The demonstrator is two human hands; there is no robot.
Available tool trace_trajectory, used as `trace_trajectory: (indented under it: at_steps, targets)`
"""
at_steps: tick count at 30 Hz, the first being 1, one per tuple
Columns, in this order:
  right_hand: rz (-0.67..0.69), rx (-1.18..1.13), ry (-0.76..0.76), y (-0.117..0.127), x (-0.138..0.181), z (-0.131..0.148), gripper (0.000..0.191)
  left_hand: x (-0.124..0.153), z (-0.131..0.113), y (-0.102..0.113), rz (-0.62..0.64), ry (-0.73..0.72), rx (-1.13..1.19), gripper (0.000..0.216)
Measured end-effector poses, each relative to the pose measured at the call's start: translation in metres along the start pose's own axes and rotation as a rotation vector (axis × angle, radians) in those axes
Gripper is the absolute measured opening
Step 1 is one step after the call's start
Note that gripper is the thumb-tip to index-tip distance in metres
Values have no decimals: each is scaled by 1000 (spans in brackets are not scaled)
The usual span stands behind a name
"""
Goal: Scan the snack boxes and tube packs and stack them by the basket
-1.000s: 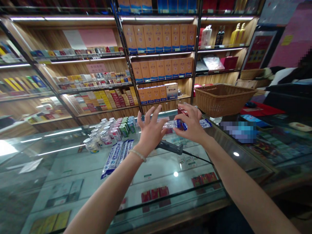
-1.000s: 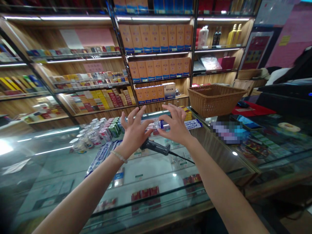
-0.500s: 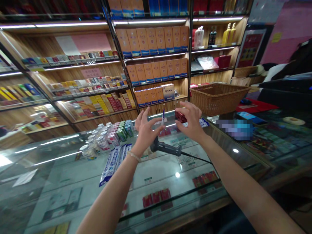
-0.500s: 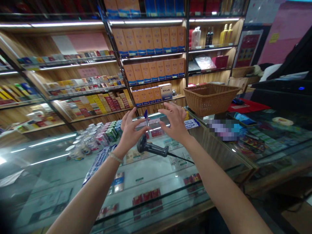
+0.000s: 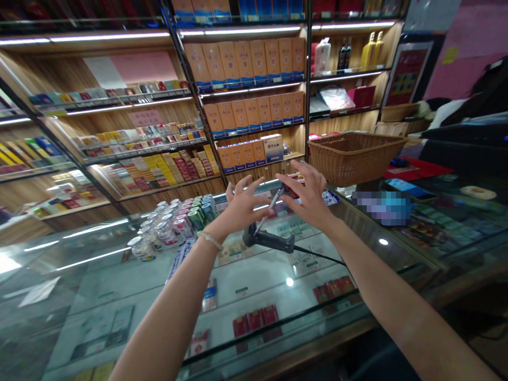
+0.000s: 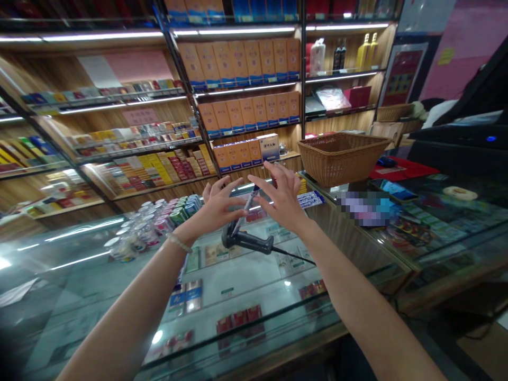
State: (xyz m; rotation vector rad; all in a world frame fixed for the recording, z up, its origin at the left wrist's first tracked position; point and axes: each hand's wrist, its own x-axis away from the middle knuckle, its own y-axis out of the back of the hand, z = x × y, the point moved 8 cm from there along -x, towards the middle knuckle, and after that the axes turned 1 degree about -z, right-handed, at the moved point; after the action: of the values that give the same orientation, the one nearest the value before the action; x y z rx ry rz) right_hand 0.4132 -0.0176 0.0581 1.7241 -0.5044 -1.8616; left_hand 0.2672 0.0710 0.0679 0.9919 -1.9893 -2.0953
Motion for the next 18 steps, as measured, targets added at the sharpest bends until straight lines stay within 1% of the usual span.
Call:
trace_trajectory:
  at_steps: [4, 9, 14, 16, 18]
  targets:
    - [-29, -50, -5, 1, -1, -3, 35, -4, -6, -3, 76, -10, -3, 20]
    - [-85, -188, -28, -3, -3, -13, 27, -7, -3, -5, 110, -2, -24, 25]
    - [-54, -317, -83, -14, -7, -23, 27, -4, 5, -2, 76, 51, -27, 37]
    - [-55, -365, -110, -18, -8, -28, 27, 0, 8, 3, 39, 68, -43, 35]
    - [-62, -406, -140, -21, -9, -34, 29, 7, 8, 13, -33, 61, -100, 31]
